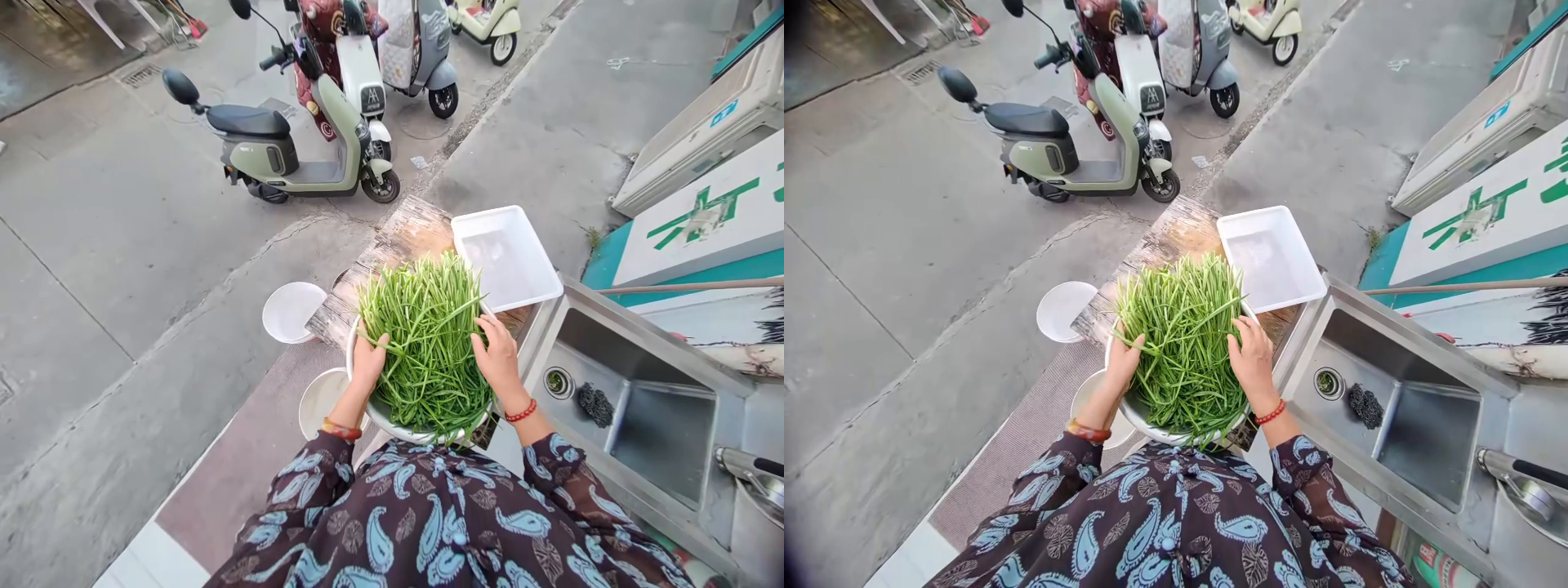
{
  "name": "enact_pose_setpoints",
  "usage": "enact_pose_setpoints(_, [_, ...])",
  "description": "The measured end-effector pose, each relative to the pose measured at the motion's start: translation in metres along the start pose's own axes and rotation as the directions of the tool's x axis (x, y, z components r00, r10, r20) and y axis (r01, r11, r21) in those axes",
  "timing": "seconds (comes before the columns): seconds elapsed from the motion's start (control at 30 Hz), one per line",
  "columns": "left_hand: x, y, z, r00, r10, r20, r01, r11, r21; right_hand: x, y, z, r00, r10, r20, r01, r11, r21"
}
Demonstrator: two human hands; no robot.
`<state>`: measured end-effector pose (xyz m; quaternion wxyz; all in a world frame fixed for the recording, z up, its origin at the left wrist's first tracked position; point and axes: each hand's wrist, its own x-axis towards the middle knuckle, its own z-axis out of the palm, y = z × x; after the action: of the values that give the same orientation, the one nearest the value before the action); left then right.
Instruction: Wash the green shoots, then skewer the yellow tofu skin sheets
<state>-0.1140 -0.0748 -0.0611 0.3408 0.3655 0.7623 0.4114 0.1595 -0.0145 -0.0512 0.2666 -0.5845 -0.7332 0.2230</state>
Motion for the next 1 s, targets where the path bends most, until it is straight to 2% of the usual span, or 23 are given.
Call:
enact_pose_setpoints(0.1, [-0.012,0.015,-0.016,0.984,0.169,0.058,-0.178,0.956,0.233,-0.002,-0.032,-0.014,0.996,-0.089,-0.009,0.089,0.994,0.066])
enact_pose_setpoints(0.17, [-0.019,0.028,-0.021,0.947,0.274,0.170,-0.320,0.861,0.395,-0.004,-0.053,-0.013,0.988,-0.155,-0.010,0.154,0.974,0.164])
enact_pose_setpoints(0.23, [-0.024,0.040,-0.021,0.888,0.317,0.332,-0.451,0.742,0.496,-0.006,-0.067,-0.006,0.951,-0.285,0.116,0.251,0.937,0.241])
enact_pose_setpoints(0.3, [-0.024,0.049,-0.017,0.795,0.295,0.530,-0.575,0.646,0.503,-0.007,-0.074,0.001,0.859,-0.407,0.309,0.332,0.904,0.269])
enact_pose_setpoints(0.33, [-0.023,0.052,-0.016,0.741,0.271,0.615,-0.623,0.620,0.477,-0.005,-0.074,0.002,0.826,-0.425,0.371,0.348,0.902,0.256])
enact_pose_setpoints(0.37, [-0.021,0.055,-0.015,0.693,0.247,0.678,-0.655,0.609,0.447,-0.003,-0.074,0.002,0.825,-0.408,0.391,0.348,0.912,0.218])
enact_pose_setpoints(0.4, [-0.018,0.056,-0.014,0.662,0.229,0.714,-0.669,0.610,0.425,0.002,-0.074,0.000,0.854,-0.372,0.365,0.333,0.928,0.166])
enact_pose_setpoints(0.43, [-0.014,0.058,-0.014,0.658,0.221,0.720,-0.664,0.620,0.417,0.009,-0.074,-0.004,0.888,-0.335,0.314,0.315,0.942,0.115])
enact_pose_setpoints(0.47, [-0.009,0.059,-0.014,0.680,0.227,0.697,-0.646,0.636,0.423,0.018,-0.076,-0.007,0.914,-0.311,0.260,0.302,0.950,0.076])
enact_pose_setpoints(0.53, [0.002,0.061,-0.011,0.741,0.288,0.607,-0.608,0.671,0.424,0.040,-0.081,-0.008,0.929,-0.310,0.203,0.308,0.951,0.041])
enact_pose_setpoints(0.63, [0.021,0.062,-0.001,0.783,0.411,0.467,-0.590,0.727,0.350,0.073,-0.091,0.010,0.930,-0.300,0.213,0.295,0.954,0.057])
enact_pose_setpoints(0.7, [0.030,0.058,0.009,0.817,0.379,0.435,-0.540,0.767,0.346,0.088,-0.093,0.031,0.930,-0.245,0.273,0.231,0.969,0.084])
enact_pose_setpoints(0.8, [0.035,0.045,0.017,0.886,0.286,0.365,-0.441,0.762,0.473,0.094,-0.087,0.057,0.938,-0.151,0.313,0.152,0.988,0.023])
enact_pose_setpoints(0.9, [0.032,0.033,0.017,0.908,0.296,0.296,-0.414,0.735,0.536,0.091,-0.078,0.062,0.958,-0.114,0.264,0.141,0.987,-0.083])
enact_pose_setpoints(1.0, [0.031,0.029,0.014,0.909,0.302,0.289,-0.412,0.758,0.505,0.089,-0.077,0.057,0.970,-0.113,0.214,0.137,0.985,-0.101])
